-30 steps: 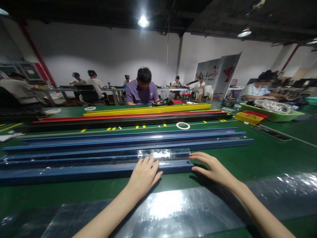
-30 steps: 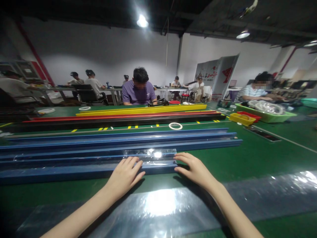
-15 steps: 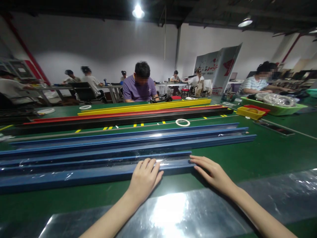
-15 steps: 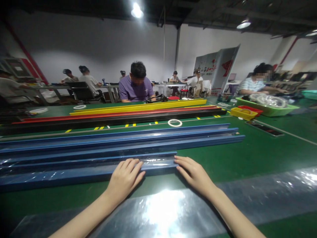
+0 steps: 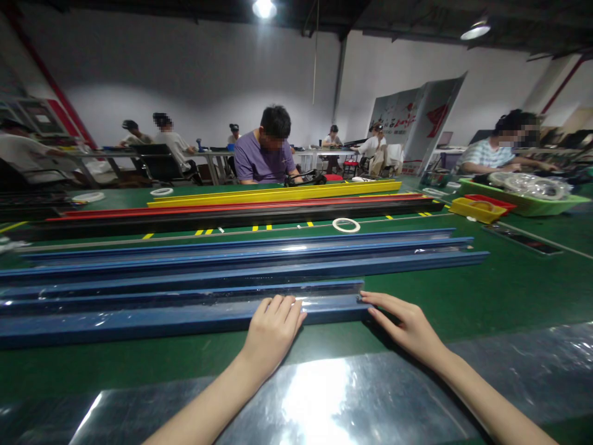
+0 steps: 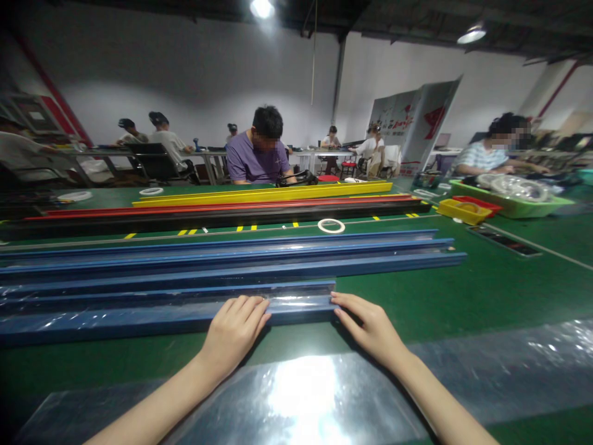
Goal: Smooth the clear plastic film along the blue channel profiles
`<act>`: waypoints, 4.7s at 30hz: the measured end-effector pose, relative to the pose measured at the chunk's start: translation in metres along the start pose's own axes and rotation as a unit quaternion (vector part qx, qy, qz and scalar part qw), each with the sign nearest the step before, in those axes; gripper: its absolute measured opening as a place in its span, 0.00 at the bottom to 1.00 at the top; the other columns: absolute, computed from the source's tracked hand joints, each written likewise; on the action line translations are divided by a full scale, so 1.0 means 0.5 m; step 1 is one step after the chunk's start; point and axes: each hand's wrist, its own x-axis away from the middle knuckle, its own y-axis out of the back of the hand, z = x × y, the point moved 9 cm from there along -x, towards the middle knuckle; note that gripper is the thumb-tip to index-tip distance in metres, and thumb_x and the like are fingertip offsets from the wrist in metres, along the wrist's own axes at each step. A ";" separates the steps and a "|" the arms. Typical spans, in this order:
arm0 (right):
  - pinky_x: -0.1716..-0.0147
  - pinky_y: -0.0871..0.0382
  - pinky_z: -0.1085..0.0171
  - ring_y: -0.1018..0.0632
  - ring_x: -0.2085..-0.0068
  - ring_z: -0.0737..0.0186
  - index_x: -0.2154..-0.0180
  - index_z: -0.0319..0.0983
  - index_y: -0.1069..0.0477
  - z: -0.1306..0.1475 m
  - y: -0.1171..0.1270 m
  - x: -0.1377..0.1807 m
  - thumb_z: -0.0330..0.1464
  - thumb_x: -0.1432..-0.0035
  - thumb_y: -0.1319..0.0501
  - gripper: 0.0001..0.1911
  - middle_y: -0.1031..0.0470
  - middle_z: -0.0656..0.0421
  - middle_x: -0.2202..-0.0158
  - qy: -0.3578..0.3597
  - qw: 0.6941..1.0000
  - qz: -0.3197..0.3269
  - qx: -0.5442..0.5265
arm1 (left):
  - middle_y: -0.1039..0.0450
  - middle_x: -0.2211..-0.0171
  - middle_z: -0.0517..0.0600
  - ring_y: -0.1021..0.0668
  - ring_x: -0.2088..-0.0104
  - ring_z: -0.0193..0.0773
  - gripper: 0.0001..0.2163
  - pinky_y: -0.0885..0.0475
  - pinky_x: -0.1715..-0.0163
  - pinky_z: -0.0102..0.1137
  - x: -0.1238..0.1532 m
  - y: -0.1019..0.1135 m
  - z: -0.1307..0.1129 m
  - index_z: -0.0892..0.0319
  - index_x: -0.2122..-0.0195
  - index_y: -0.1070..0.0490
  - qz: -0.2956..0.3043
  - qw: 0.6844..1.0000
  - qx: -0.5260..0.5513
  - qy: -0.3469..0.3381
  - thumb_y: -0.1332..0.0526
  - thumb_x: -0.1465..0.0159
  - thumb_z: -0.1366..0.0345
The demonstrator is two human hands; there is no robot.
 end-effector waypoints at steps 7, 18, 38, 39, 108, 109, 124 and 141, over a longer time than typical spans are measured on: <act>0.56 0.31 0.59 0.26 0.57 0.60 0.59 0.41 0.31 -0.005 0.001 0.000 0.34 0.45 0.47 0.13 0.26 0.57 0.58 -0.015 1.000 -0.002 -0.003 | 0.29 0.71 0.50 0.30 0.71 0.35 0.07 0.39 0.71 0.30 0.000 0.002 -0.001 0.62 0.64 0.33 -0.002 1.000 0.006 -0.004 0.48 0.39 0.68; 0.58 0.30 0.61 0.26 0.58 0.60 0.59 0.40 0.30 -0.011 -0.004 -0.002 0.36 0.45 0.47 0.13 0.26 0.57 0.59 -0.035 0.999 0.016 -0.009 | 0.33 0.76 0.48 0.32 0.74 0.35 0.06 0.42 0.74 0.30 0.002 -0.010 0.000 0.62 0.66 0.33 0.025 1.000 0.015 -0.003 0.46 0.40 0.65; 0.64 0.31 0.64 0.25 0.62 0.61 0.63 0.41 0.31 -0.018 -0.011 -0.002 0.37 0.44 0.49 0.11 0.25 0.58 0.64 -0.061 0.997 0.038 -0.017 | 0.33 0.76 0.47 0.33 0.73 0.36 0.06 0.44 0.74 0.30 0.006 -0.025 0.009 0.61 0.67 0.34 0.047 0.997 0.058 0.024 0.47 0.39 0.64; 0.64 0.31 0.64 0.25 0.62 0.62 0.63 0.41 0.31 -0.018 -0.012 -0.001 0.37 0.44 0.49 0.11 0.25 0.58 0.64 -0.060 0.997 0.039 -0.016 | 0.33 0.76 0.47 0.33 0.73 0.36 0.06 0.44 0.74 0.30 0.006 -0.024 0.010 0.61 0.67 0.34 0.046 0.997 0.060 0.025 0.47 0.39 0.65; 0.65 0.33 0.66 0.26 0.63 0.63 0.63 0.40 0.32 -0.023 -0.019 0.000 0.38 0.43 0.50 0.12 0.26 0.57 0.65 -0.073 0.995 0.061 -0.009 | 0.32 0.74 0.48 0.33 0.72 0.37 0.08 0.44 0.73 0.31 0.009 -0.042 0.019 0.59 0.69 0.33 0.115 0.985 0.078 0.100 0.49 0.38 0.64; 0.65 0.33 0.66 0.26 0.63 0.63 0.63 0.40 0.32 -0.022 -0.019 0.000 0.38 0.43 0.50 0.12 0.26 0.57 0.65 -0.072 0.996 0.060 -0.009 | 0.31 0.74 0.48 0.33 0.72 0.37 0.08 0.44 0.73 0.31 0.009 -0.043 0.019 0.59 0.69 0.33 0.117 0.985 0.078 0.101 0.49 0.39 0.64; 0.66 0.33 0.65 0.26 0.63 0.62 0.64 0.41 0.33 -0.022 -0.018 0.001 0.38 0.43 0.51 0.11 0.26 0.58 0.66 -0.062 0.997 0.055 0.005 | 0.31 0.74 0.48 0.32 0.71 0.37 0.08 0.43 0.72 0.31 0.010 -0.042 0.021 0.59 0.67 0.32 0.111 0.984 0.091 0.106 0.49 0.38 0.64; 0.66 0.33 0.64 0.26 0.63 0.61 0.64 0.41 0.34 -0.020 -0.018 0.000 0.38 0.43 0.51 0.11 0.27 0.57 0.65 -0.060 0.997 0.054 0.011 | 0.31 0.74 0.48 0.32 0.72 0.36 0.09 0.44 0.73 0.31 0.007 -0.039 0.014 0.59 0.66 0.33 0.113 0.988 0.067 0.082 0.51 0.37 0.64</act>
